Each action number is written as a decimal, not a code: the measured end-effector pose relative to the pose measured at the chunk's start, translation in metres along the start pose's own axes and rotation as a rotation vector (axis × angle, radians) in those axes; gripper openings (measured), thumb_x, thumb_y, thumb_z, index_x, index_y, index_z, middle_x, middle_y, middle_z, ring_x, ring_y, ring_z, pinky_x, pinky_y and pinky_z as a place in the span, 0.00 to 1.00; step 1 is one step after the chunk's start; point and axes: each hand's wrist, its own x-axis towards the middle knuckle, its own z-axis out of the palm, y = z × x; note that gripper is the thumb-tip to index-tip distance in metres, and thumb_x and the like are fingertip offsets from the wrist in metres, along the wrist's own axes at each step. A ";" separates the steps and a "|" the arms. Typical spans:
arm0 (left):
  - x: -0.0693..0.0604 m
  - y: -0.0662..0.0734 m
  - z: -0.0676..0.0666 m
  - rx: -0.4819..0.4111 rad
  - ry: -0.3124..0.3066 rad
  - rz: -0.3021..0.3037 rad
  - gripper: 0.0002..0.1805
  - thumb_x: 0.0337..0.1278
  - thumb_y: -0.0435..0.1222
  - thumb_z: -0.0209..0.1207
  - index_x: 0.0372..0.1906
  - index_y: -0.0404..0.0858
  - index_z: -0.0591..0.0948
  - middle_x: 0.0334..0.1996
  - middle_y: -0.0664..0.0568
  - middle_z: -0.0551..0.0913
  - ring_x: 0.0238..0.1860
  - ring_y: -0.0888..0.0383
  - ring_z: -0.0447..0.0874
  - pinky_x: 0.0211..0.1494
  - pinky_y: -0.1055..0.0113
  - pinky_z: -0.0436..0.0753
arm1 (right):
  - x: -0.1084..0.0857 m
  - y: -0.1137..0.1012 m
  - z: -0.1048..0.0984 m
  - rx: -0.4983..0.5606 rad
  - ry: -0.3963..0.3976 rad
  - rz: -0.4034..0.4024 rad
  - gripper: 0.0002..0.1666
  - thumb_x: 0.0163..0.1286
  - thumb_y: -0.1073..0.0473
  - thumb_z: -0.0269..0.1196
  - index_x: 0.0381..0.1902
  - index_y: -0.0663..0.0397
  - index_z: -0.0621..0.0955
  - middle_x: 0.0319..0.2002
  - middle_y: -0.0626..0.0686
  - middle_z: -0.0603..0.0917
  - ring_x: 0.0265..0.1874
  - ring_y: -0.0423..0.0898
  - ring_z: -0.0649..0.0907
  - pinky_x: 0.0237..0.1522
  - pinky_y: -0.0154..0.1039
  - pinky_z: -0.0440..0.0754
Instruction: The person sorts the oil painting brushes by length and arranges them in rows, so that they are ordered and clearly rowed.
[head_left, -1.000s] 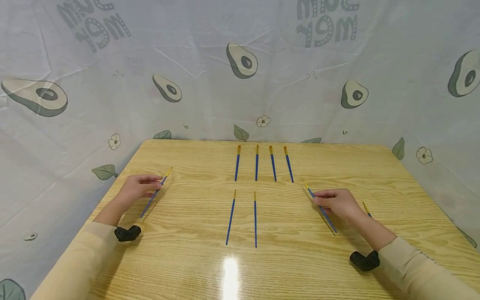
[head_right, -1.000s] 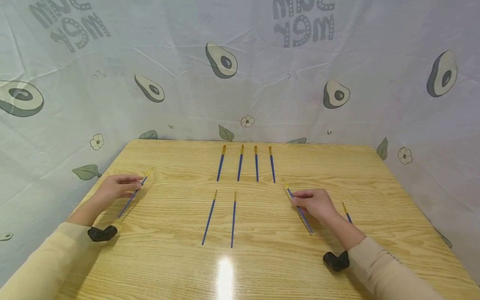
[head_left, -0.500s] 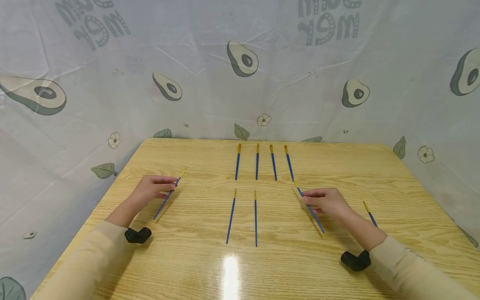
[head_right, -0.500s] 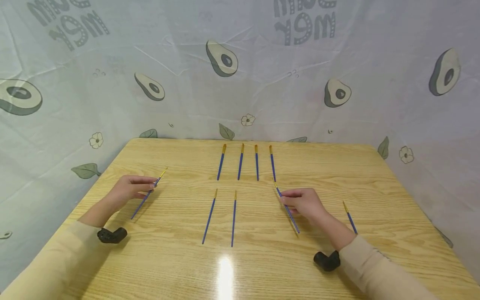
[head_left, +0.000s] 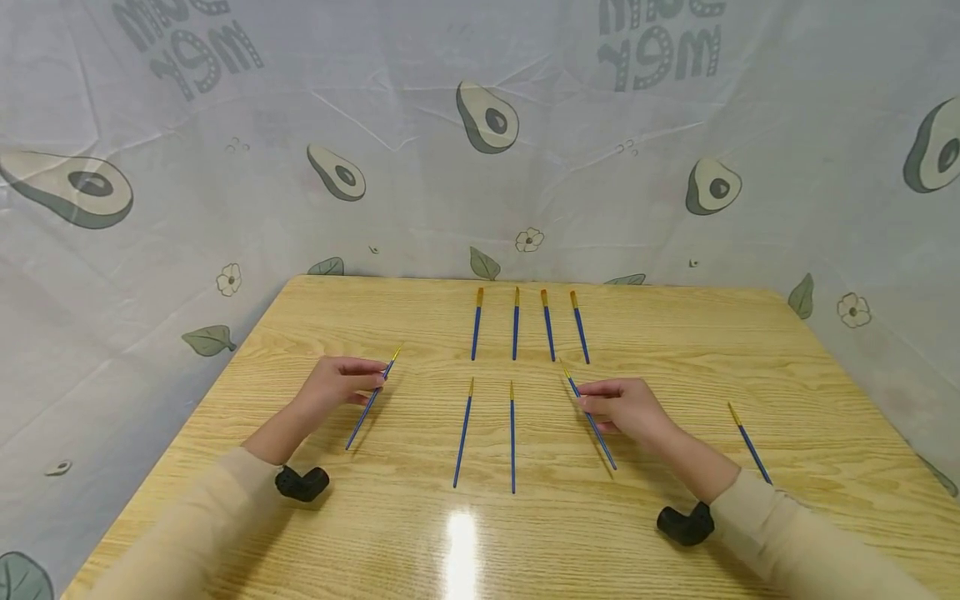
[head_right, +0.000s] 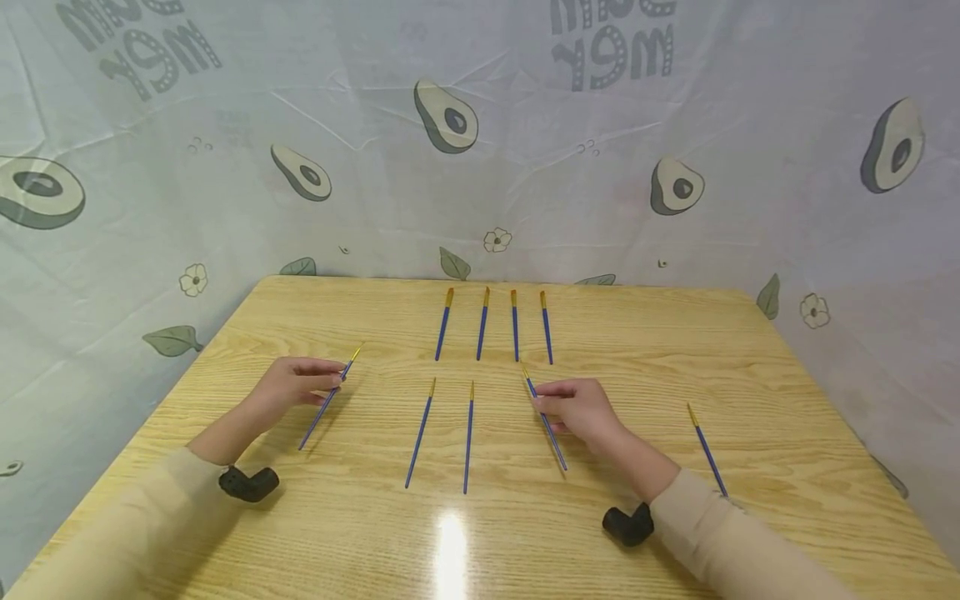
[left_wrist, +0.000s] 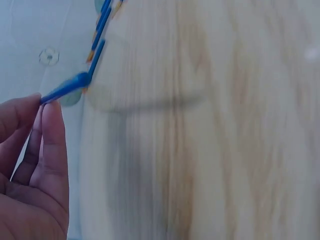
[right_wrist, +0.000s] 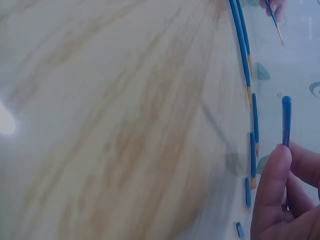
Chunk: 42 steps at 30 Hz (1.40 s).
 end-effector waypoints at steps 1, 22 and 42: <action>0.000 0.000 0.003 -0.011 0.002 -0.002 0.20 0.62 0.34 0.64 0.55 0.27 0.81 0.45 0.41 0.85 0.40 0.59 0.85 0.41 0.62 0.85 | 0.000 0.000 0.002 -0.001 0.004 -0.002 0.21 0.70 0.60 0.63 0.56 0.68 0.80 0.45 0.57 0.84 0.37 0.41 0.81 0.33 0.35 0.84; -0.003 -0.004 0.048 -0.129 0.049 -0.084 0.18 0.59 0.27 0.63 0.54 0.25 0.80 0.40 0.42 0.86 0.34 0.61 0.84 0.35 0.67 0.85 | 0.004 0.001 0.030 0.113 0.057 0.095 0.17 0.68 0.66 0.63 0.52 0.72 0.78 0.40 0.58 0.82 0.29 0.42 0.82 0.31 0.37 0.85; 0.001 -0.003 0.070 -0.034 0.141 -0.121 0.13 0.55 0.25 0.65 0.46 0.26 0.84 0.33 0.45 0.86 0.28 0.59 0.84 0.30 0.66 0.85 | 0.002 0.004 0.042 -0.005 0.139 0.032 0.11 0.65 0.67 0.65 0.44 0.70 0.81 0.33 0.56 0.85 0.24 0.44 0.83 0.27 0.37 0.85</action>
